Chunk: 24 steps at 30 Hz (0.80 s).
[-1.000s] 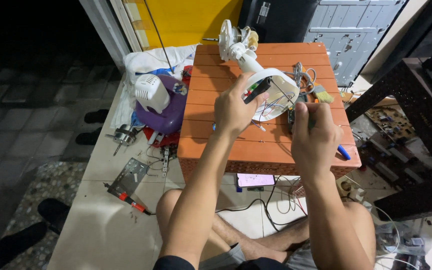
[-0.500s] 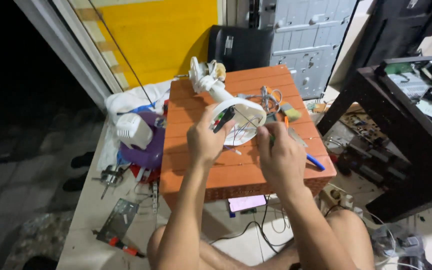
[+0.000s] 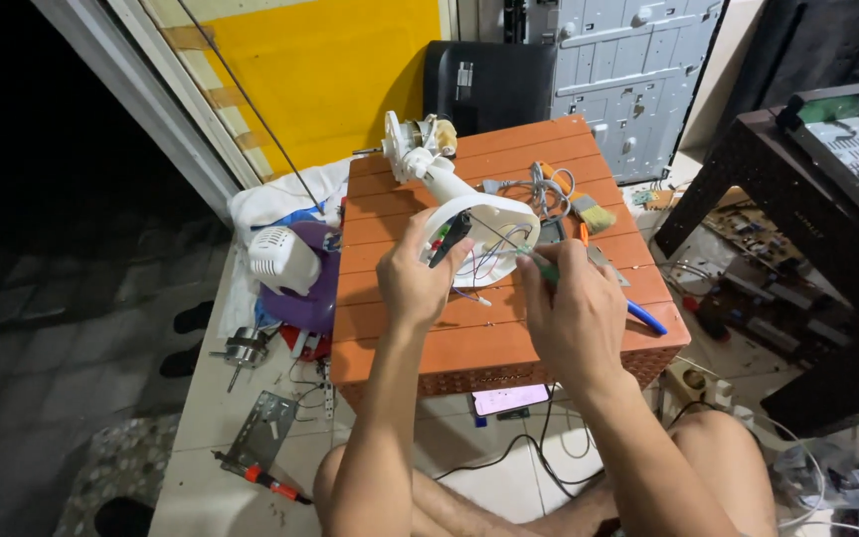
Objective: Wiring a switch assembly and installing it into a plastic fan housing using hand tools.
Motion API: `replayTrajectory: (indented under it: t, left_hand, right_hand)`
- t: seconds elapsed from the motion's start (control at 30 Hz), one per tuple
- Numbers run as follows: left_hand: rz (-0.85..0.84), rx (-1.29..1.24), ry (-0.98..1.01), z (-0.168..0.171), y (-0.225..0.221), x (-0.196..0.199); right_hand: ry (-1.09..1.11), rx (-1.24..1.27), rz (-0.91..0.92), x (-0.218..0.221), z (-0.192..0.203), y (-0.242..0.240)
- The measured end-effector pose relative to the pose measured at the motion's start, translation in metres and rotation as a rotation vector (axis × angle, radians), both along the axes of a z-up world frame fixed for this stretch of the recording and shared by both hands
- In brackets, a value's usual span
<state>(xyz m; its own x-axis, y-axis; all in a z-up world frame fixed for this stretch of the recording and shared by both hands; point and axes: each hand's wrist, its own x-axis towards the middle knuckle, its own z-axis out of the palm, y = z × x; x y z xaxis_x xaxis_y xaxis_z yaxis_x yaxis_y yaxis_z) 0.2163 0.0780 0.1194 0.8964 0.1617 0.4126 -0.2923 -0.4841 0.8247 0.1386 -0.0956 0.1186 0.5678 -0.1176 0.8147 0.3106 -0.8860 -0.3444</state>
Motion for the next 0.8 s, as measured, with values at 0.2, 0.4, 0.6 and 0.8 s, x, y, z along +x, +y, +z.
replayTrajectory:
  t: [0.2,0.4,0.6,0.8]
  left_hand:
    - [-0.004,-0.011,-0.037,-0.002,0.000,0.000]
    - [-0.009,0.018,-0.101,0.000,-0.001,0.001]
    - [-0.041,0.048,-0.157,-0.001,0.003,0.002]
    - [-0.033,0.052,-0.086,0.000,0.006,0.003]
  right_hand:
    - [0.081,-0.058,-0.039,-0.001,0.005,-0.003]
    - [0.096,-0.088,-0.045,0.002,-0.004,-0.011]
    - [0.121,-0.274,-0.077,0.000,0.009,-0.012]
    - [0.735,0.414,0.222,0.014,0.028,-0.016]
